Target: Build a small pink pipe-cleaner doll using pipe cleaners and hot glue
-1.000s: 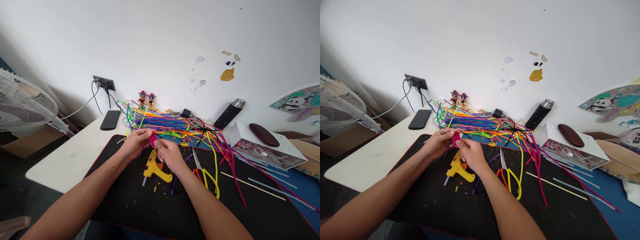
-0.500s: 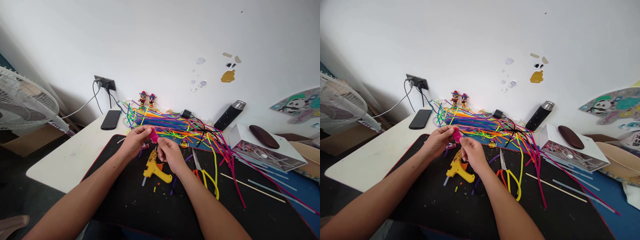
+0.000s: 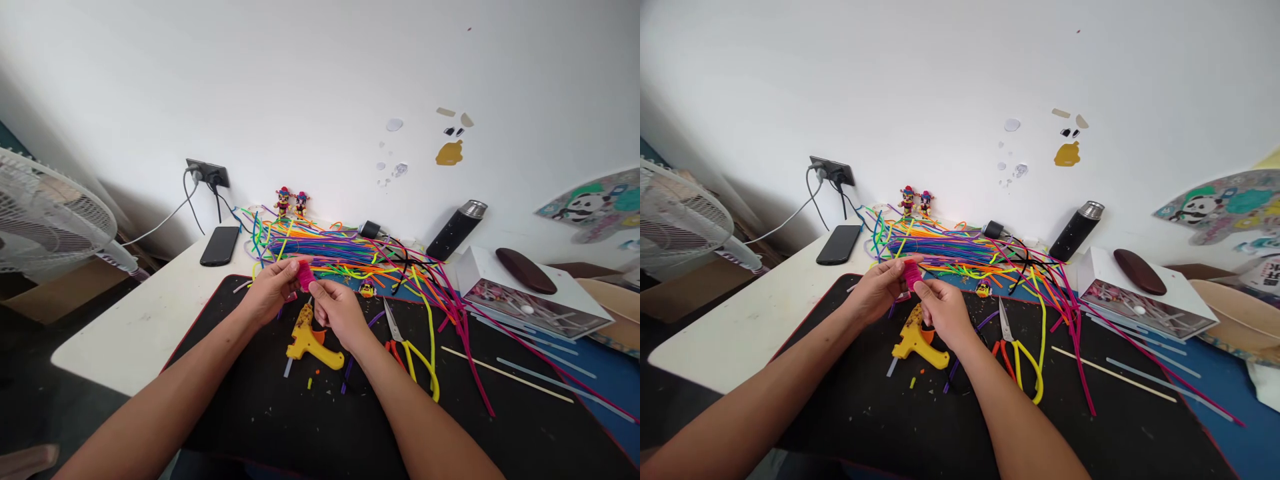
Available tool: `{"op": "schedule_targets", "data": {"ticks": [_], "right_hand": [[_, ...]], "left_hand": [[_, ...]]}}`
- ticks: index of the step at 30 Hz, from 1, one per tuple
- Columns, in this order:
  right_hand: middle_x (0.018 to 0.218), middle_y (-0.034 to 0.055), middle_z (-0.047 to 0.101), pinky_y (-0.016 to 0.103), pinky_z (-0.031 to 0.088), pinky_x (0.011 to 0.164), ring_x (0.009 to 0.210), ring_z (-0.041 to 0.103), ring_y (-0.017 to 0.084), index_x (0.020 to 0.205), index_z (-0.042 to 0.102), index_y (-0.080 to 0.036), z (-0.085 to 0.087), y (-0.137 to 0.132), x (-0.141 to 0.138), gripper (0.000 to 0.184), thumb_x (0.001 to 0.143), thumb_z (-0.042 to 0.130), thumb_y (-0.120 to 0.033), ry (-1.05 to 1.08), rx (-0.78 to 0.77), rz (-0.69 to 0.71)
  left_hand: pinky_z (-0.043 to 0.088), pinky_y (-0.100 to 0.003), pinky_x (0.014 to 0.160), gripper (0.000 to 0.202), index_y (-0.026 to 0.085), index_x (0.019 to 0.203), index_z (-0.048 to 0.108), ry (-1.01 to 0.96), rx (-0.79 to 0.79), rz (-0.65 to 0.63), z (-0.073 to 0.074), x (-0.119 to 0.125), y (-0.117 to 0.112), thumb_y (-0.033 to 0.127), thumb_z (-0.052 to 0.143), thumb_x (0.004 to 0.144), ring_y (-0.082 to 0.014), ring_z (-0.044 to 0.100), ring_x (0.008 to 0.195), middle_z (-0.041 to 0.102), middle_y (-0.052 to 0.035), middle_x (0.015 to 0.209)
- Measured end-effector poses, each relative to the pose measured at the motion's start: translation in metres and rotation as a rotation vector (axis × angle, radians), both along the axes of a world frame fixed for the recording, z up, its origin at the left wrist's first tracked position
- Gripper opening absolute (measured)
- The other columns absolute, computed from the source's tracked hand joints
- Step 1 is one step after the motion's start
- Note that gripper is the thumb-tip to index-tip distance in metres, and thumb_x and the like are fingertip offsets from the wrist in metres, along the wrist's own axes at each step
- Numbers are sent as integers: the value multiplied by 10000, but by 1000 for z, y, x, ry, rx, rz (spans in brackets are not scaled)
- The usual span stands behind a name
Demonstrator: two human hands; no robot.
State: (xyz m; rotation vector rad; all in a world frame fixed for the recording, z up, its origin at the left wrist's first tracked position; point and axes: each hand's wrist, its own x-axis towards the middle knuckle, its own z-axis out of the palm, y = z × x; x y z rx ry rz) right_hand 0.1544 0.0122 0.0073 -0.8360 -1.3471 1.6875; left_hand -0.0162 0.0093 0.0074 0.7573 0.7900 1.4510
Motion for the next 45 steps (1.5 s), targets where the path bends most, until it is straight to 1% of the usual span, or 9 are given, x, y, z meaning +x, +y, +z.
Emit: {"op": "schedule_targets", "data": {"ticks": [3,6,11,16,24,31,35,40,45], "right_hand": [[469,-103,423,237,233,408,385,385,88,854,681,-188,2,1,1,511,803,805,-681,14,-9,-31],[472,-104,418,236,224,411,389,387,90,877,689,-187,4,1,3,508,804,805,-677,19,-13,-59],[478,-103,415,239,222,415,398,388,96,881,691,-193,5,0,3,509,799,805,-682,14,-20,-74],[477,-102,417,237,239,415,401,384,92,844,671,-198,3,-1,2,500,818,791,-683,5,2,-53],[506,-83,448,228,221,404,404,406,91,849,666,-200,4,-2,3,527,845,748,-721,4,-22,-32],[495,-80,440,233,226,394,401,404,94,776,627,-209,4,3,4,535,826,766,-723,26,-36,-113],[505,-86,444,223,212,391,398,405,90,856,675,-196,6,4,5,526,824,771,-712,66,-58,-136],[515,-93,455,212,189,383,384,416,85,944,706,-185,11,7,9,550,790,807,-703,129,-64,-175],[536,-83,485,210,197,387,394,415,79,938,715,-194,13,6,10,531,782,826,-690,153,-69,-97]], "left_hand": [[560,-278,770,685,109,1146,835,-23,24,-19,0,0,0,570,982,661,-184,712,817,797,-116,947],[550,-282,784,597,134,1091,846,-8,22,-26,1,0,0,519,998,660,-183,702,829,800,-109,976],[488,-231,694,387,150,872,838,107,-25,-32,0,2,-2,421,1016,660,-124,629,714,751,-44,823],[473,-232,680,391,160,890,832,125,-22,-45,-1,2,-5,455,993,689,-123,614,695,723,-29,793],[542,-278,756,418,131,882,831,67,64,-14,13,-2,-4,434,1005,653,-171,671,739,771,-77,827],[466,-200,578,461,141,899,800,86,-50,-119,13,-1,-8,426,1031,619,-116,604,642,728,-47,781],[378,-192,513,454,124,848,781,94,-25,-138,14,-1,-9,474,1002,660,-70,460,539,656,-18,696],[286,-211,506,433,113,799,749,151,-12,-252,16,3,-11,489,950,727,-73,418,541,643,-41,703],[266,-216,508,419,121,768,729,163,-29,-335,16,6,-13,495,918,767,-74,391,546,594,-23,687]]}}
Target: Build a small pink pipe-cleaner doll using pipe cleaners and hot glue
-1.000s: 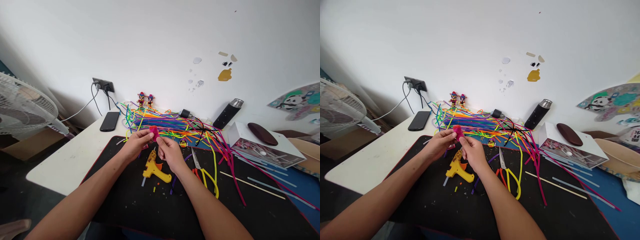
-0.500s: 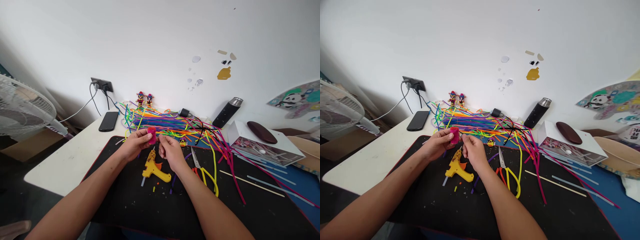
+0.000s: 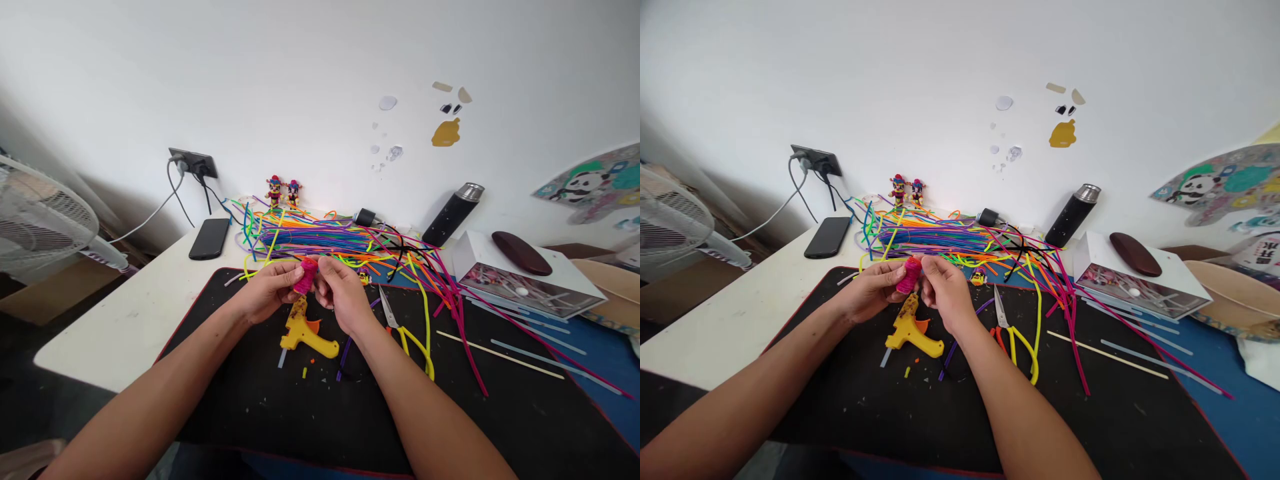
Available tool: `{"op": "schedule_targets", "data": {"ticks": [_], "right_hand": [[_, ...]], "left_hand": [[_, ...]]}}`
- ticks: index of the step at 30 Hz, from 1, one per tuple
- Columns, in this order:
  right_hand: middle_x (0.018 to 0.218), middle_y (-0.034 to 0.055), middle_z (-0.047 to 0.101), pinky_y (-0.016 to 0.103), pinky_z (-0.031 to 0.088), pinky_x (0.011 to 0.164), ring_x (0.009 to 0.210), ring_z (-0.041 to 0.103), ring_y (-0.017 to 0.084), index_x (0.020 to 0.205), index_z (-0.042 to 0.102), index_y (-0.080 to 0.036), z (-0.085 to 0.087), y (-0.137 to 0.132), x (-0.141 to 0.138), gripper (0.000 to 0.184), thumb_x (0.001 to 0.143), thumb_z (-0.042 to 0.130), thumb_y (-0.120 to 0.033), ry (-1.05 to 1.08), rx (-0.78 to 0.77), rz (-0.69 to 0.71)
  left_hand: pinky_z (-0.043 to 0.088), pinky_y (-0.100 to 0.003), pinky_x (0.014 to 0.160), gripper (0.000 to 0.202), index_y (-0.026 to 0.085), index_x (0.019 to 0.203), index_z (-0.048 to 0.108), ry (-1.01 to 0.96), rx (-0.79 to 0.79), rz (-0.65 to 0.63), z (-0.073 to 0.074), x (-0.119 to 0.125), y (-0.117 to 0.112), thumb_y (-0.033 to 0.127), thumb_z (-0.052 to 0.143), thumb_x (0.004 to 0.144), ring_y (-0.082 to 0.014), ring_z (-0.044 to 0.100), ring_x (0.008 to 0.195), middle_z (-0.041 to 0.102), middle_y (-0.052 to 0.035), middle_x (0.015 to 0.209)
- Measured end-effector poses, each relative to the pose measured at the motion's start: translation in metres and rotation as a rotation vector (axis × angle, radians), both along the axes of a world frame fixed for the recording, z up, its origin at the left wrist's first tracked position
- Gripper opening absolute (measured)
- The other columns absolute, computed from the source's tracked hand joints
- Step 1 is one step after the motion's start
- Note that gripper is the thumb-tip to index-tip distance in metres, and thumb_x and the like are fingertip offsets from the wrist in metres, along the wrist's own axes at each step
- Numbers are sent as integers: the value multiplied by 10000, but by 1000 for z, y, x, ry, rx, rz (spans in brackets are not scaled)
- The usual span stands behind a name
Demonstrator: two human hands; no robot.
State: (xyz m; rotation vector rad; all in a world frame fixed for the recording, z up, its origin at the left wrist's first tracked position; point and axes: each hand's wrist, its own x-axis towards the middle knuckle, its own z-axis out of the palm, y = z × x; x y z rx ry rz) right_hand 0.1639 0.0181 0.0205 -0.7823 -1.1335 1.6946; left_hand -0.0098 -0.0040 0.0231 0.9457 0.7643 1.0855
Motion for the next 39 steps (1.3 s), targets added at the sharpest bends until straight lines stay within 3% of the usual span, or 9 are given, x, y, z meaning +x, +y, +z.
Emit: {"op": "schedule_targets", "data": {"ticks": [4,10,15,18,26,32,39], "right_hand": [[523,-73,477,216,200,388,395,405,74,759,635,-199,0,-1,0,515,799,827,-675,13,12,46],[520,-89,450,211,206,394,400,407,72,827,663,-197,1,-2,2,494,807,836,-660,1,19,105],[533,-83,478,203,228,397,407,351,49,799,672,-180,2,-1,3,517,752,881,-651,11,-17,67],[547,-77,500,198,231,397,420,338,47,846,705,-174,3,-1,3,517,736,895,-642,21,-36,60],[543,-72,501,201,252,394,440,283,52,856,736,-171,1,0,2,485,763,884,-624,33,-3,84],[538,-72,525,196,269,397,434,278,50,915,760,-170,-1,1,3,485,766,887,-614,58,1,124],[543,-65,563,198,266,396,414,319,47,919,752,-169,-2,3,4,494,760,893,-615,51,10,144]], "left_hand": [[253,-213,490,402,122,797,747,-10,-23,-58,0,0,0,491,907,779,-72,390,530,590,-22,674],[233,-175,414,352,124,846,773,-82,-64,-96,-3,-2,-1,452,894,806,-52,399,455,613,-24,642],[395,-160,403,353,119,904,803,-116,-119,-140,-4,-3,0,452,881,817,-120,597,545,717,-88,744],[453,-167,425,299,119,950,810,-135,-141,-136,-4,-3,1,399,847,850,-132,639,581,767,-121,855],[377,-155,389,315,128,923,798,-94,-72,-107,-2,0,-2,417,879,827,-98,554,503,700,-64,709],[323,-170,378,341,127,788,750,-49,-38,-65,1,4,-4,439,885,803,-76,483,443,610,-17,600],[277,-169,375,349,118,785,730,-31,-11,-47,-2,6,-4,430,889,785,-61,459,440,629,-24,643]]}}
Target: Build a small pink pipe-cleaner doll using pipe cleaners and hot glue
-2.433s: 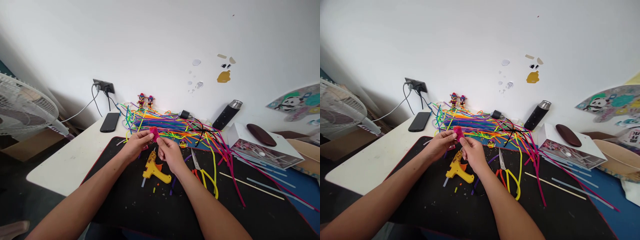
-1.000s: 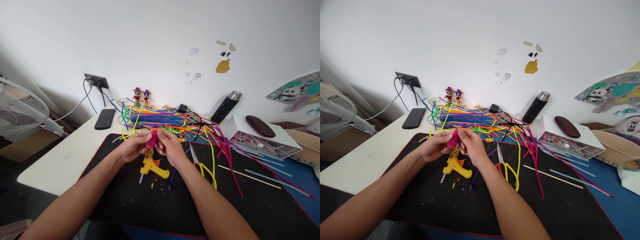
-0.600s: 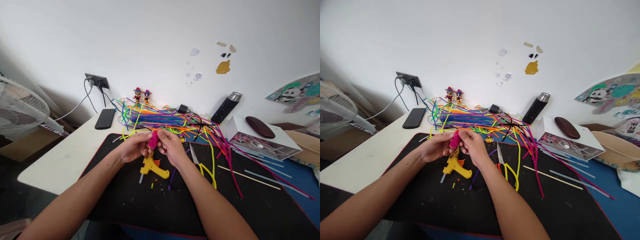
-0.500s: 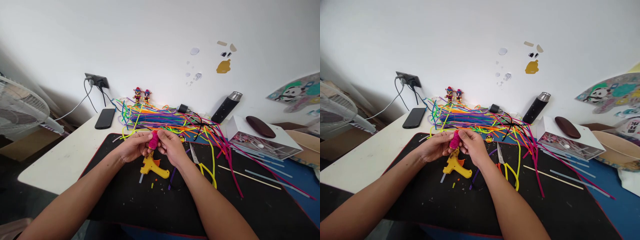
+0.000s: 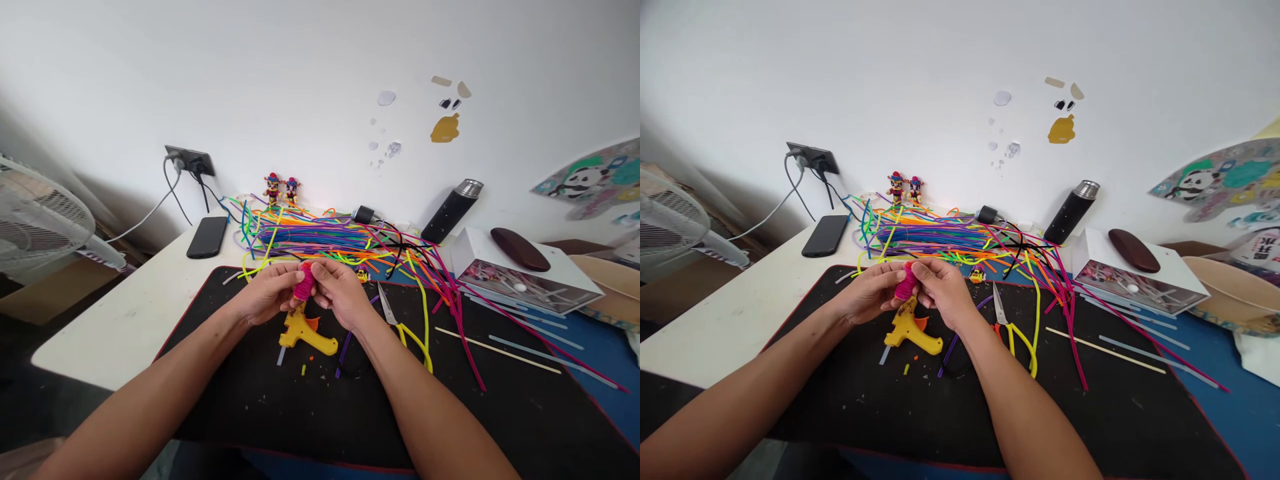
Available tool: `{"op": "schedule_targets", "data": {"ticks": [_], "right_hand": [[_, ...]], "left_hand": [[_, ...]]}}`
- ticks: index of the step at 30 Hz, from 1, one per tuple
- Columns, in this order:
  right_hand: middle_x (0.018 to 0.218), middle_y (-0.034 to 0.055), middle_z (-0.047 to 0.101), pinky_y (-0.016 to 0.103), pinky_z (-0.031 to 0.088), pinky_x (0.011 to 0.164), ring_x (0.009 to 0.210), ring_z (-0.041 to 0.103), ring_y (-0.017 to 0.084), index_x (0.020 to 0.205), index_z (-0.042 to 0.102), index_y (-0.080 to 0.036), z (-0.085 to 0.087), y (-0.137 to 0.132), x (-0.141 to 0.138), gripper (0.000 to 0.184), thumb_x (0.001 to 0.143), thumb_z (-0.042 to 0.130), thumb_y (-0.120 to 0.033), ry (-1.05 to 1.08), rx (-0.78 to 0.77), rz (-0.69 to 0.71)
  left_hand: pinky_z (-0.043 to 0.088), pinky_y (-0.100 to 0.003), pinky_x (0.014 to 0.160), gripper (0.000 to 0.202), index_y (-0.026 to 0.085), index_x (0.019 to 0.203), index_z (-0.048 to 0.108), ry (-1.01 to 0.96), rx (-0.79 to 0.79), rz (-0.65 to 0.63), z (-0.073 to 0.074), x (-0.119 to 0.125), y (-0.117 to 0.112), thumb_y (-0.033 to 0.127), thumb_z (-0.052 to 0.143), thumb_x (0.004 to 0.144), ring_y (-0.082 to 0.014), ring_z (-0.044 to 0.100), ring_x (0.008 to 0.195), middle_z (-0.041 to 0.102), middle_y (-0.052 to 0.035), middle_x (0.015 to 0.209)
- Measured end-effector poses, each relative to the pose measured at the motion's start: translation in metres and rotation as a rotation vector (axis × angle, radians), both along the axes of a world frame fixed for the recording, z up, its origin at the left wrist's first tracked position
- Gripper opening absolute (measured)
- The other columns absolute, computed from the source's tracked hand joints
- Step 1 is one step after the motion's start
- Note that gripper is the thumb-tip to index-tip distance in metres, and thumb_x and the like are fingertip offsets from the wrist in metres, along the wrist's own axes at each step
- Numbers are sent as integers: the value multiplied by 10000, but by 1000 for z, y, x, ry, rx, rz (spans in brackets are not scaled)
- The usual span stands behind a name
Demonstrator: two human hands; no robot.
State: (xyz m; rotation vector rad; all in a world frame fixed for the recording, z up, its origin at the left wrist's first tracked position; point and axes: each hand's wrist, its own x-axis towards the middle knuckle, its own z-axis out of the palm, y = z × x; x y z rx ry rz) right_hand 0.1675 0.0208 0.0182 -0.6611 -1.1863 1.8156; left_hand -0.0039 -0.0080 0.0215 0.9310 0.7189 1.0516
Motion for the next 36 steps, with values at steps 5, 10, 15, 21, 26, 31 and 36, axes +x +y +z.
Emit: {"op": "schedule_targets", "data": {"ticks": [5,10,15,21,26,31,36], "right_hand": [[522,-85,533,199,250,384,400,321,48,925,740,-174,-2,1,0,484,757,903,-598,12,-8,0],[519,-89,525,192,242,373,392,315,44,913,732,-173,-5,2,0,466,763,909,-577,39,-14,14],[554,-73,529,184,239,375,408,352,44,897,732,-164,-3,2,0,497,762,895,-615,14,-40,-24],[556,-81,486,181,237,380,414,349,41,873,729,-169,1,0,0,502,740,909,-618,4,-49,-56],[541,-85,486,184,226,380,407,356,43,903,747,-163,0,1,-1,508,741,909,-616,-29,-30,-43],[544,-83,510,191,230,382,405,368,48,946,750,-174,1,1,-1,513,735,908,-614,-62,-33,-55],[536,-84,512,195,238,387,408,364,53,951,755,-185,-1,2,0,494,734,909,-602,-51,-20,-71]], "left_hand": [[262,-165,373,343,122,806,714,0,9,14,-2,0,0,418,889,786,-50,445,424,644,-19,659],[281,-160,376,362,118,787,704,27,11,28,-3,1,0,429,889,782,-53,454,420,633,-11,631],[363,-158,412,370,115,820,738,4,-16,51,-5,5,1,445,901,785,-73,526,475,685,-42,678],[435,-178,491,441,113,847,762,-8,8,23,-1,5,0,521,908,769,-102,587,579,738,-86,771],[416,-197,496,393,128,854,742,124,72,53,-1,4,0,473,913,776,-115,593,591,721,-59,746],[437,-211,500,379,135,836,745,196,112,66,-4,2,2,494,867,820,-105,550,550,703,-43,712],[464,-206,530,367,130,871,783,156,137,18,-4,0,1,490,849,855,-117,588,614,729,-68,784]]}}
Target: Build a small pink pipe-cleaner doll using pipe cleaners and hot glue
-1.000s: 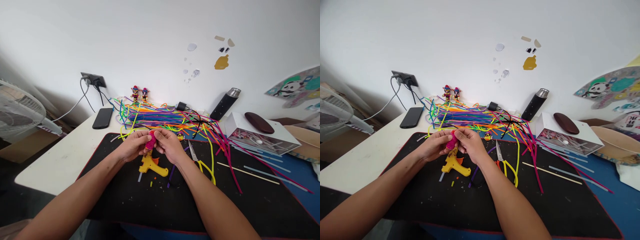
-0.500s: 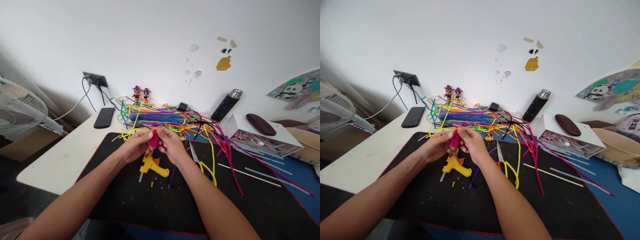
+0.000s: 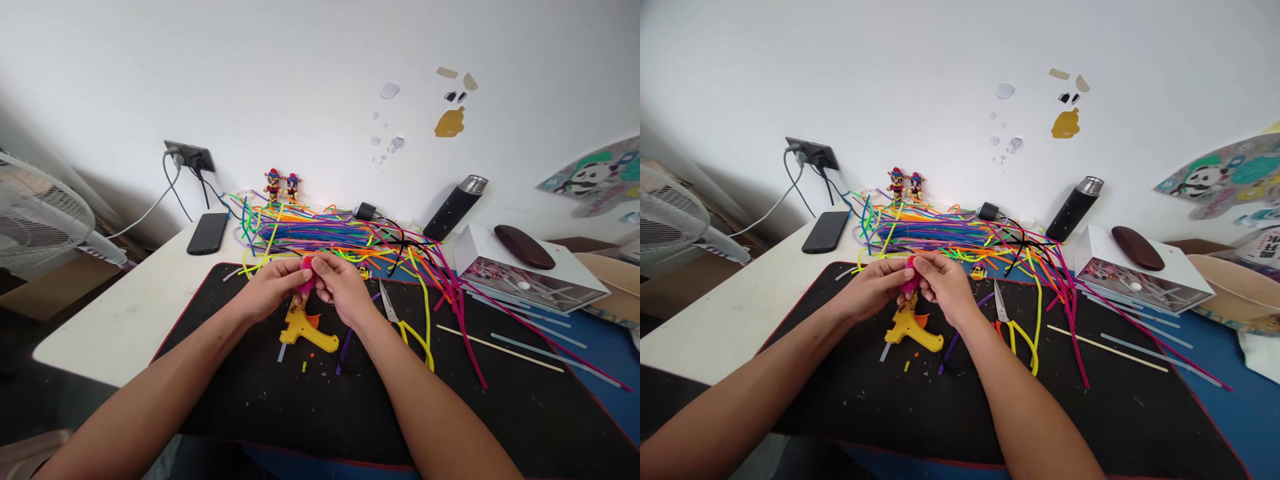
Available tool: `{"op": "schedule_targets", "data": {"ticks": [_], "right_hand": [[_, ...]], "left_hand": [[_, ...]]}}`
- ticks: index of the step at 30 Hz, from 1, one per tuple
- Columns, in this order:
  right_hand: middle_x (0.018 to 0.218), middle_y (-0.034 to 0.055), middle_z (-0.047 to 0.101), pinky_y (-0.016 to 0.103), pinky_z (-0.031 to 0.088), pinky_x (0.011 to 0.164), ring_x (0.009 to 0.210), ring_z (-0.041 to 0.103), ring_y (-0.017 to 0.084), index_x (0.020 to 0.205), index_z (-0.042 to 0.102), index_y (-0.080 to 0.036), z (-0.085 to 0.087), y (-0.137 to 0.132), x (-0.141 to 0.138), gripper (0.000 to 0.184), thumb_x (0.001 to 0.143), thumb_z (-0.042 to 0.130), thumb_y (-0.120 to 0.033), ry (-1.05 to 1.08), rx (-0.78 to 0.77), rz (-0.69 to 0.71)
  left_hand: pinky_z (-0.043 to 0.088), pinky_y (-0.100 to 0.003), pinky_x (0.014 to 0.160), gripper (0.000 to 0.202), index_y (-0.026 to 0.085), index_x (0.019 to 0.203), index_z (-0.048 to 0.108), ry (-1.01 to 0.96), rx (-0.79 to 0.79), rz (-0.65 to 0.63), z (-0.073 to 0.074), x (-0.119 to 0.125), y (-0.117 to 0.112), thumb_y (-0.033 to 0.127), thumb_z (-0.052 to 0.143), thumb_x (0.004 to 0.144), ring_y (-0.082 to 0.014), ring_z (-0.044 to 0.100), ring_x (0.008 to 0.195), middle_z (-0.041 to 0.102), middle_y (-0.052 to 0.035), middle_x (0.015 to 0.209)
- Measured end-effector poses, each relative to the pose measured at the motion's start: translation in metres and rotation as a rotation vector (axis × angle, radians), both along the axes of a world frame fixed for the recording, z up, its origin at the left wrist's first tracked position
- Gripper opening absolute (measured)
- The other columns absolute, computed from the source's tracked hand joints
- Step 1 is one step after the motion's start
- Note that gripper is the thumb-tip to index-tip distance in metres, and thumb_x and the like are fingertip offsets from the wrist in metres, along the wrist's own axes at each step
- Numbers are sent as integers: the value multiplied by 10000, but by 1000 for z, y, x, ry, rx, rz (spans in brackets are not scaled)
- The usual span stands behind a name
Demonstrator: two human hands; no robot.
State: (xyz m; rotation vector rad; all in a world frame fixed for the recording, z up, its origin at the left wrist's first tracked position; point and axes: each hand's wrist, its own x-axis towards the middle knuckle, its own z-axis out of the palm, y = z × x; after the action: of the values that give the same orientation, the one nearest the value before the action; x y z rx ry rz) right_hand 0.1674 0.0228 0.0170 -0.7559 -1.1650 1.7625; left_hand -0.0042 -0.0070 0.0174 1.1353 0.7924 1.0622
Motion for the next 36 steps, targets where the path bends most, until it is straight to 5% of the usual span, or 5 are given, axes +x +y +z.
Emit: {"op": "schedule_targets", "data": {"ticks": [10,17,25,30,36], "right_hand": [[545,-69,504,205,186,386,402,409,65,877,731,-172,-1,3,4,497,765,862,-638,-34,17,-49],[508,-124,361,210,179,393,391,373,69,902,690,-187,1,4,4,509,739,895,-624,16,1,-70],[532,-103,450,203,178,388,396,423,74,913,662,-194,4,4,5,524,762,862,-654,23,-8,-92],[533,-95,522,210,206,380,389,445,88,1048,683,-203,4,1,3,521,785,855,-618,-44,42,-32],[455,-125,407,225,227,396,375,388,83,990,717,-189,4,3,3,477,794,853,-602,-54,113,-86]], "left_hand": [[527,-229,652,432,149,1004,754,-104,-43,-7,0,8,-3,404,971,731,-151,657,756,747,-79,908],[499,-230,566,483,192,1046,633,-41,14,201,0,6,1,352,963,731,-136,648,660,700,14,807],[445,-213,530,399,198,1004,642,93,130,372,2,1,0,473,875,833,-117,590,599,638,37,700],[479,-233,539,427,196,1000,650,124,155,368,5,2,-1,512,875,821,-131,598,602,643,31,696],[533,-244,586,498,187,1089,663,121,181,312,9,1,-3,469,923,772,-143,635,694,694,-5,848]]}}
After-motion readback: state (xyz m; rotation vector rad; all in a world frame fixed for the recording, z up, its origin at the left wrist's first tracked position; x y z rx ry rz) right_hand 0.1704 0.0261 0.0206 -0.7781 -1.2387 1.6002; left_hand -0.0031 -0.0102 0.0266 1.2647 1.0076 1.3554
